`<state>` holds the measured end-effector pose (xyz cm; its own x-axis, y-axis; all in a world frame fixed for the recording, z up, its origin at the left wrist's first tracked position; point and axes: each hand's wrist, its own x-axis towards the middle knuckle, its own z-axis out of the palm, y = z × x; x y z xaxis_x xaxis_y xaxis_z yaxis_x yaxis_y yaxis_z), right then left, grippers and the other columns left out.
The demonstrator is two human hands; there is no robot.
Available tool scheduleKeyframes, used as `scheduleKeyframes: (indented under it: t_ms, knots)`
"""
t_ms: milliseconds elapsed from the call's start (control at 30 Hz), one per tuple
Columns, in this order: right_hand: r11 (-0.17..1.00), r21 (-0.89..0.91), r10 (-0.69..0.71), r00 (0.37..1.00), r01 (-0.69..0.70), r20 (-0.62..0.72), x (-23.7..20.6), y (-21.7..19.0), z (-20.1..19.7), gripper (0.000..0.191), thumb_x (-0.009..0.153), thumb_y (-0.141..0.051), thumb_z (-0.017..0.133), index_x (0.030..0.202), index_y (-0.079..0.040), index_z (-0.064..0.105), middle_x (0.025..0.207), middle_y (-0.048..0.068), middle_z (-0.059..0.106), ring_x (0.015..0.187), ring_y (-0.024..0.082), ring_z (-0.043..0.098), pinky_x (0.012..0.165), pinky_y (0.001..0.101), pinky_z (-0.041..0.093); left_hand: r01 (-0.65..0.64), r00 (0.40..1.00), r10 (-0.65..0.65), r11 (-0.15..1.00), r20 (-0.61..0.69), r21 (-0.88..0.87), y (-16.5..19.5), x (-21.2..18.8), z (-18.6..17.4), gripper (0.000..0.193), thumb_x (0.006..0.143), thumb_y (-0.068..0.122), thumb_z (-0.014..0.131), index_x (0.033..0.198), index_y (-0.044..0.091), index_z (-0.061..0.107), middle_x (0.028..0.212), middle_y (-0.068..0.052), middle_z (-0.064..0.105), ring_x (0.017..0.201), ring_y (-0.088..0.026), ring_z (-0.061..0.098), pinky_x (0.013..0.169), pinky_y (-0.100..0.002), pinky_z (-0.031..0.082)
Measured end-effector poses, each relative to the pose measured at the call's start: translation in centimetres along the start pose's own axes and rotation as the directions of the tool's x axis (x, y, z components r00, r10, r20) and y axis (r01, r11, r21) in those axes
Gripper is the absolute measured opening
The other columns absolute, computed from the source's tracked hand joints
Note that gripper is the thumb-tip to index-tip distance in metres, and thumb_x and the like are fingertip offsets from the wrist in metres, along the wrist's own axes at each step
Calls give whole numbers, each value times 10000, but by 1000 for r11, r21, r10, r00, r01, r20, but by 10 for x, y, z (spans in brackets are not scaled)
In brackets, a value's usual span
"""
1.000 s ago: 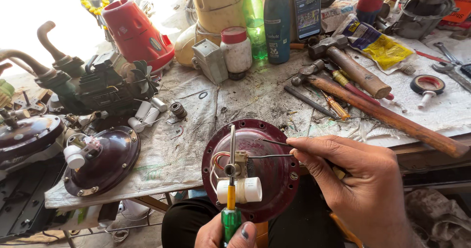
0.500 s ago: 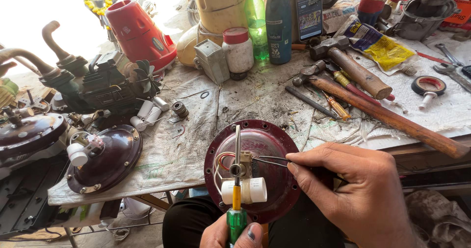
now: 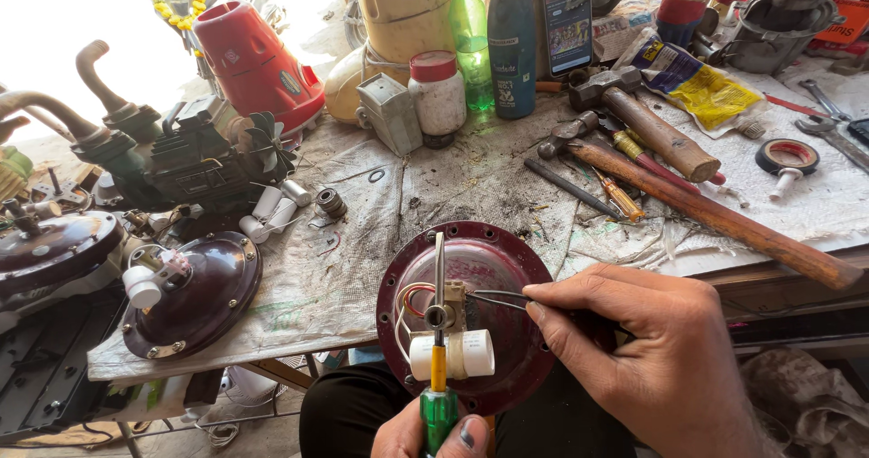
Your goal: The person uses a screwdriver to adjust internal components of a small electrical device mounted on a red base. They then use tweezers to manipulate a wire or small part within the device.
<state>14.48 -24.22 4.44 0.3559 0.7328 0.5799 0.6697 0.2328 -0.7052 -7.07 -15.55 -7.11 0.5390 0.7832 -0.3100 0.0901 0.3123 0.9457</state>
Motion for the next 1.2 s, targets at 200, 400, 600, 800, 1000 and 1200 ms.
scheduleKeyframes:
  t_ms: [200, 400, 600, 800, 1000, 1200]
  knots:
    - [1000, 3, -30, 1000, 30, -3, 3, 8, 6, 154, 825, -124, 796, 974, -83, 796, 843, 27, 795, 800, 125, 743, 683, 244, 587, -102, 995, 101, 994, 25, 28, -11, 9, -1, 464, 835, 279, 777, 1205, 6, 711, 605, -6, 628, 559, -80, 590, 570, -266, 484]
    - [1000, -8, -5, 1000, 5, 13, 2, 6, 5, 158, 824, -115, 790, 978, -85, 799, 840, 22, 797, 782, 125, 736, 668, 247, 584, -137, 991, 136, 989, 8, 60, -15, 8, 3, 460, 832, 315, 798, 1150, -14, 746, 592, -6, 610, 552, -82, 579, 561, -269, 474]
    - [1000, -23, -16, 999, 17, 30, 3, 5, 3, 157, 827, -121, 795, 979, -85, 799, 849, 27, 796, 792, 133, 740, 677, 252, 586, -158, 987, 158, 986, 2, 51, -5, 3, 12, 496, 840, 316, 788, 1198, -15, 703, 569, -23, 637, 519, -85, 602, 523, -267, 488]
    - [1000, -9, -20, 999, 21, 48, 4, 8, 6, 163, 827, -111, 787, 988, -86, 795, 872, 28, 800, 802, 141, 744, 695, 256, 585, -112, 993, 112, 994, -34, 3, 4, 2, 20, 543, 827, 274, 761, 1303, 25, 684, 529, -30, 623, 466, -88, 580, 467, -264, 465]
    - [1000, -28, 12, 997, -10, 71, 8, 10, 6, 169, 824, -120, 801, 991, -98, 806, 852, 25, 802, 772, 138, 741, 663, 256, 580, -124, 991, 123, 992, -48, -9, 7, 2, 27, 538, 836, 266, 753, 1307, 13, 691, 506, -29, 615, 439, -90, 579, 441, -263, 458]
    - [1000, -15, 12, 997, -11, 79, 7, 10, 5, 179, 818, -112, 800, 997, -97, 802, 849, 25, 801, 763, 136, 740, 655, 253, 580, -122, 992, 121, 992, -22, -19, 11, 3, 28, 536, 856, 259, 749, 1318, 5, 654, 513, -29, 620, 445, -87, 580, 449, -257, 456]
